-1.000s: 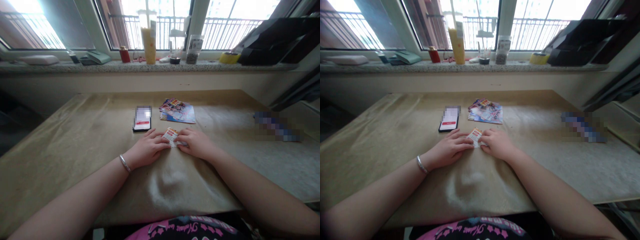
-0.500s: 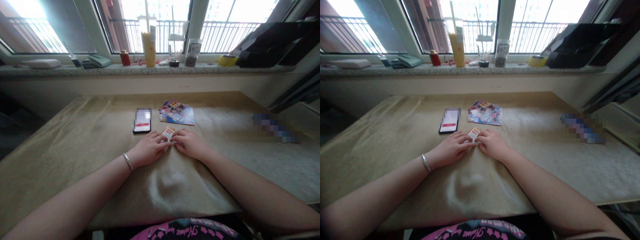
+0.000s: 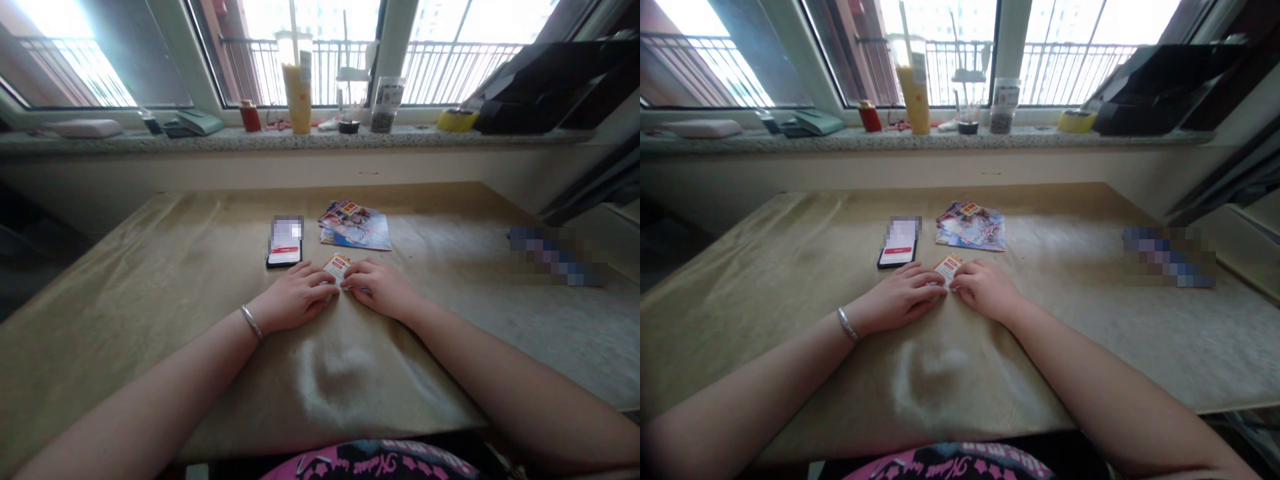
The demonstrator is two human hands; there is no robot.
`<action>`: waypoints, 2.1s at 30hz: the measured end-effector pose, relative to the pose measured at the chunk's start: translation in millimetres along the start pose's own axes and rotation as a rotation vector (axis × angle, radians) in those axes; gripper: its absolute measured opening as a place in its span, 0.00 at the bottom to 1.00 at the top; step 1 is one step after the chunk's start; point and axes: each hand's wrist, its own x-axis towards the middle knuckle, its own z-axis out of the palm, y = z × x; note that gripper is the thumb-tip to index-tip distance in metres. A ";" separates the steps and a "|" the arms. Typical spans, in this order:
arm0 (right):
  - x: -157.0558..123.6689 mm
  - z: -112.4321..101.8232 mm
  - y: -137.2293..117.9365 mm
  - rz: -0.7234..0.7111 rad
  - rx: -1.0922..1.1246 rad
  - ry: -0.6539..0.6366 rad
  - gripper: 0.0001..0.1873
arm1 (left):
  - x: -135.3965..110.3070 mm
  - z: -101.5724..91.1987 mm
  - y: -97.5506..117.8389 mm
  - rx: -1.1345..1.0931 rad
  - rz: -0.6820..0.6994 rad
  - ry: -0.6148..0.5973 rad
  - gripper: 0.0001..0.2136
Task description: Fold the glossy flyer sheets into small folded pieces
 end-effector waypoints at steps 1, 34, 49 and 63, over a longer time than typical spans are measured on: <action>0.0 0.0 -0.1 -0.001 0.001 0.001 0.10 | -0.6 -0.1 -0.7 -0.005 0.003 0.003 0.13; -1.1 -3.2 2.9 0.009 -0.067 -0.037 0.11 | -4.9 -14.2 -3.9 0.077 0.014 0.029 0.13; -0.3 -6.6 3.1 0.027 -0.076 -0.069 0.12 | -13.7 -23.9 -16.0 0.048 0.010 -0.025 0.14; -1.0 -5.3 4.8 0.024 -0.091 -0.074 0.12 | -19.9 -29.7 -25.6 0.065 -0.030 -0.079 0.13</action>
